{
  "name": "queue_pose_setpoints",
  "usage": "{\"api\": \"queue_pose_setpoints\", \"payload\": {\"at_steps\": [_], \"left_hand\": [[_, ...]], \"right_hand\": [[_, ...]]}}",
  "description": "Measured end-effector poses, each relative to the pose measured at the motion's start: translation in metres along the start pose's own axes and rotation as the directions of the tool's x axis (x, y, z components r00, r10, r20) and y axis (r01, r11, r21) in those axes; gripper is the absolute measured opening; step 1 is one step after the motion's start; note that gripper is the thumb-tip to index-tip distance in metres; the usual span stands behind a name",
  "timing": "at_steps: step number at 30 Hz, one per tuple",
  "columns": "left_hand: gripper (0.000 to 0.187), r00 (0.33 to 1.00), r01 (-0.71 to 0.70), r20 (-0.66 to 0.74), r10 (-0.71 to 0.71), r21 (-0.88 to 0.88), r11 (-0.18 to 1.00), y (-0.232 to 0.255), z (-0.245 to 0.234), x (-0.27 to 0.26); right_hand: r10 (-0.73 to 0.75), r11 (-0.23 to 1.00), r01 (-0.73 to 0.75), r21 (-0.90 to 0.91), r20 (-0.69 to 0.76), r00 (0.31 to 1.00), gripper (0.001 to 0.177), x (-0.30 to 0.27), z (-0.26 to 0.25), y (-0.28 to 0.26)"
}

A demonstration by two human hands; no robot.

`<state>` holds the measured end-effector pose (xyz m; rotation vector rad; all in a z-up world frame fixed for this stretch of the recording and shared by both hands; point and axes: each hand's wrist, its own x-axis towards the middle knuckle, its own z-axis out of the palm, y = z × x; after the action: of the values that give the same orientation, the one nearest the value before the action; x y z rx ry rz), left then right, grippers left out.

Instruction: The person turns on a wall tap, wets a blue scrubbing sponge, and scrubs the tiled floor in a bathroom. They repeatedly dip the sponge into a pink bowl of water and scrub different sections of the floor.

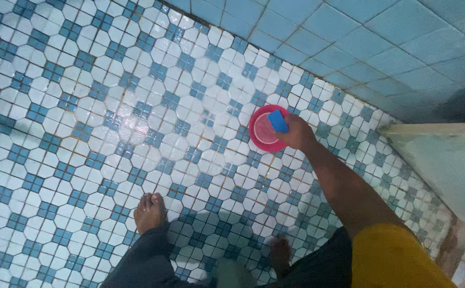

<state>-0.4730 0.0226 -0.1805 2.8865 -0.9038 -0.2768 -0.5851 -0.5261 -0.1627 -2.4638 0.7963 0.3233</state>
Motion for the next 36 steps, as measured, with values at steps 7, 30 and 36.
{"api": "queue_pose_setpoints", "payload": {"at_steps": [7,30,36], "left_hand": [[0.016,0.991,0.126,0.042,-0.128,0.034,0.991,-0.003,0.017,0.000],[0.061,0.867,0.348,0.315,-0.387,0.173,0.921,-0.084,-0.052,0.036],[0.078,0.892,0.065,0.438,-0.114,0.126,0.990,-0.095,-0.149,0.149]], "right_hand": [[-0.207,0.978,0.201,-0.049,-0.155,0.966,0.050,-0.007,0.016,0.011],[0.078,0.996,-0.081,-0.020,-0.139,0.987,0.048,-0.082,0.046,-0.019],[0.419,0.845,-0.380,0.377,-0.025,0.908,0.039,-0.114,0.083,0.011]]}}
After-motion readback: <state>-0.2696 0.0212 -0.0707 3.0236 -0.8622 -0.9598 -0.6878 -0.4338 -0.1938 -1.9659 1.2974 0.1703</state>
